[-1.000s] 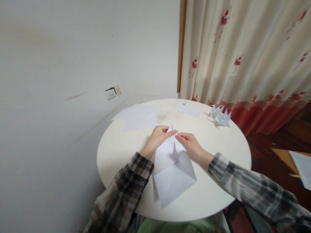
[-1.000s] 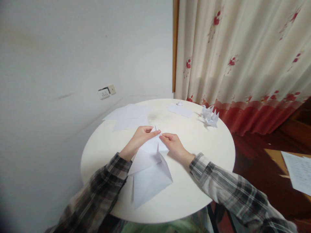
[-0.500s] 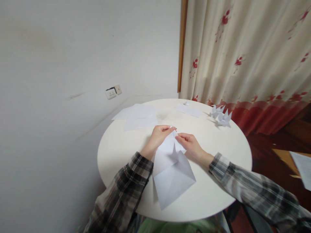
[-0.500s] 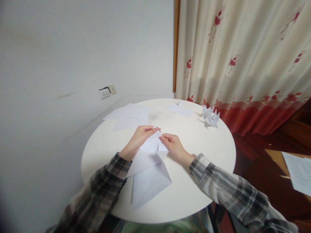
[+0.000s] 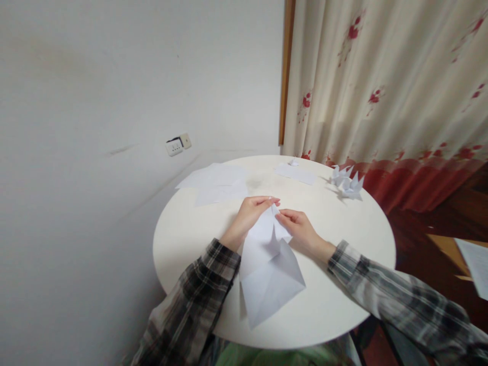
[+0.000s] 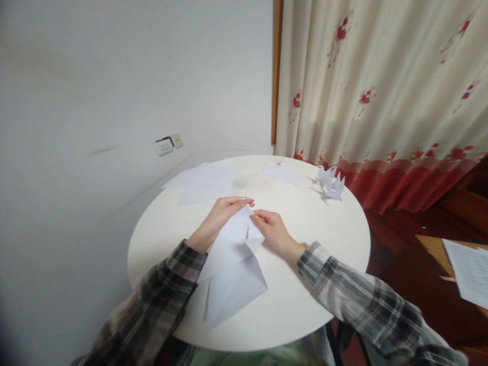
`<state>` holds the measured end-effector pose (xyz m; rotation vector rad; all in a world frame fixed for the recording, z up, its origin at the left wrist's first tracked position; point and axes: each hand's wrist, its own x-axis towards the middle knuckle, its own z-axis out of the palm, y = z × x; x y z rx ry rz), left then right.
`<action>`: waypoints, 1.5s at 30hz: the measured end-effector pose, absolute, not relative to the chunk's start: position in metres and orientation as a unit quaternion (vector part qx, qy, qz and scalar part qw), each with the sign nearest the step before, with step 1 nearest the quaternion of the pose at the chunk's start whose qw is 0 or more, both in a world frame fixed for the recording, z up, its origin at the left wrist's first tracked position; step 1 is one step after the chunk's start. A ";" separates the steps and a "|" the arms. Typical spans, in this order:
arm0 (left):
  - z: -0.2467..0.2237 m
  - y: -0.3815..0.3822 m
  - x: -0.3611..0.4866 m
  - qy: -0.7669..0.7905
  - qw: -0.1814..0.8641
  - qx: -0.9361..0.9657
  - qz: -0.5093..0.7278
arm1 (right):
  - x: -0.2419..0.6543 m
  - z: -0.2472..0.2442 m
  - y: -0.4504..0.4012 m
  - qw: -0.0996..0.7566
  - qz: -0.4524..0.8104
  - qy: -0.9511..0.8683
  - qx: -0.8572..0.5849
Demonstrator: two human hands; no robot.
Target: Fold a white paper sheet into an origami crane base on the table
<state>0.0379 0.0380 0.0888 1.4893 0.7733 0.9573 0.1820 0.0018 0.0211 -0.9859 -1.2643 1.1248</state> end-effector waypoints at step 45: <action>0.088 0.043 0.036 0.348 0.563 0.609 0.437 | 0.181 0.026 -0.002 0.564 0.462 -0.533 -0.429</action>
